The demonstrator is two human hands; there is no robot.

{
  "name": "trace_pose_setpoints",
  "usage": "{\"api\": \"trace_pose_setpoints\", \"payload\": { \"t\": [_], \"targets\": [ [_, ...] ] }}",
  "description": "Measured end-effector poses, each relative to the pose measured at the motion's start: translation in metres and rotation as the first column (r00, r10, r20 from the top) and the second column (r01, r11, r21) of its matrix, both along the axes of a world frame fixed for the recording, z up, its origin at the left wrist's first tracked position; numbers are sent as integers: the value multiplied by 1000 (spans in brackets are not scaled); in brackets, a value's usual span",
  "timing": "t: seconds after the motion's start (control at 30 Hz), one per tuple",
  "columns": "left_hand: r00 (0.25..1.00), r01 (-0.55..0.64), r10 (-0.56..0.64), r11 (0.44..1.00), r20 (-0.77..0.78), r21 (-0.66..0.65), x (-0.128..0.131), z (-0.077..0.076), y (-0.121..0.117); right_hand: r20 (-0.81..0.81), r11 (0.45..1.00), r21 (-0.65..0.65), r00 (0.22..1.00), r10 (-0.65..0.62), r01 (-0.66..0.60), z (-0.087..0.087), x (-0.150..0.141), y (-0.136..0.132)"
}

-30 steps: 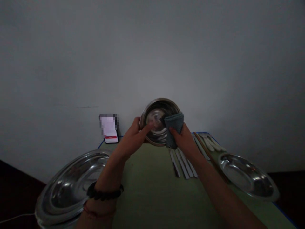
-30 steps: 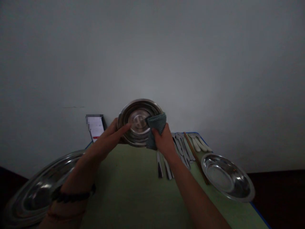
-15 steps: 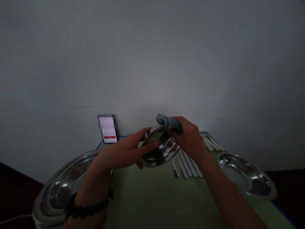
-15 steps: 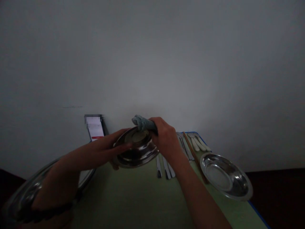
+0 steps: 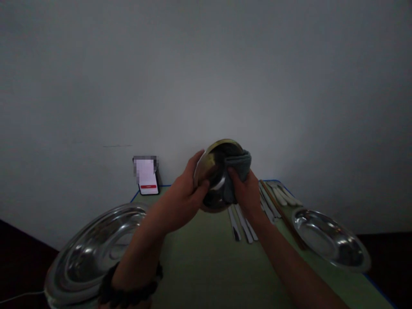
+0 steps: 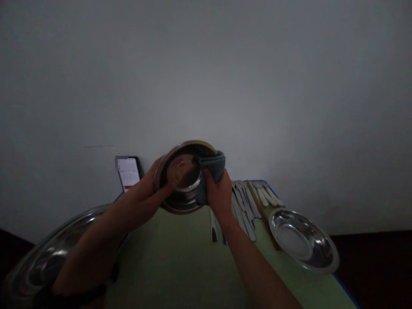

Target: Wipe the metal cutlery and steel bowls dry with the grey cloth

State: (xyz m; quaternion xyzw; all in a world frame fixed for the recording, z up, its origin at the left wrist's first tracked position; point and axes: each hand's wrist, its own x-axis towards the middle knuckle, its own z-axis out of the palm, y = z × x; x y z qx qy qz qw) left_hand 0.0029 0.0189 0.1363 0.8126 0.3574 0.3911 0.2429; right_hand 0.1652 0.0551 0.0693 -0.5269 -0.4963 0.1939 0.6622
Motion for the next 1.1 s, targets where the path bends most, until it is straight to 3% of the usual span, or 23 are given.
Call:
{"api": "trace_pose_setpoints", "payload": {
  "t": [0.13,0.2,0.3,0.37,0.5,0.6,0.7,0.8,0.93,1.1],
  "targets": [
    [980,92,-106,992,166,89,14,-9,6,-237,975,-42,951,201,-217,-7,-13,1],
    [976,110,-111,994,187,13,13,-9,8,-236,966,-38,942,239,-255,-10,-11,4],
    [991,-42,68,975,114,-220,0,-1,7,-96,977,-44,974,205,-210,-11,0,8],
    [986,-144,161,950,39,-275,-11,5,7,71,986,-16,983,167,-166,-4,10,8],
    [994,-80,59,969,-94,-233,-23,11,2,417,993,15,903,100,-117,18,23,-5],
    [991,34,-68,963,-119,-267,-18,12,-7,537,998,34,843,22,-47,29,27,-14],
    [983,98,-142,942,-116,-322,-10,13,-14,600,996,88,799,-37,-20,29,27,-17],
    [989,88,-121,943,-86,-320,-7,12,-14,567,992,127,818,-94,26,24,24,-16],
    [997,75,-75,961,12,-267,-8,11,-11,384,985,155,915,-124,68,18,14,-14],
    [955,23,15,992,295,-123,4,7,-8,109,992,123,993,-45,31,9,-2,-10]
  ]
}}
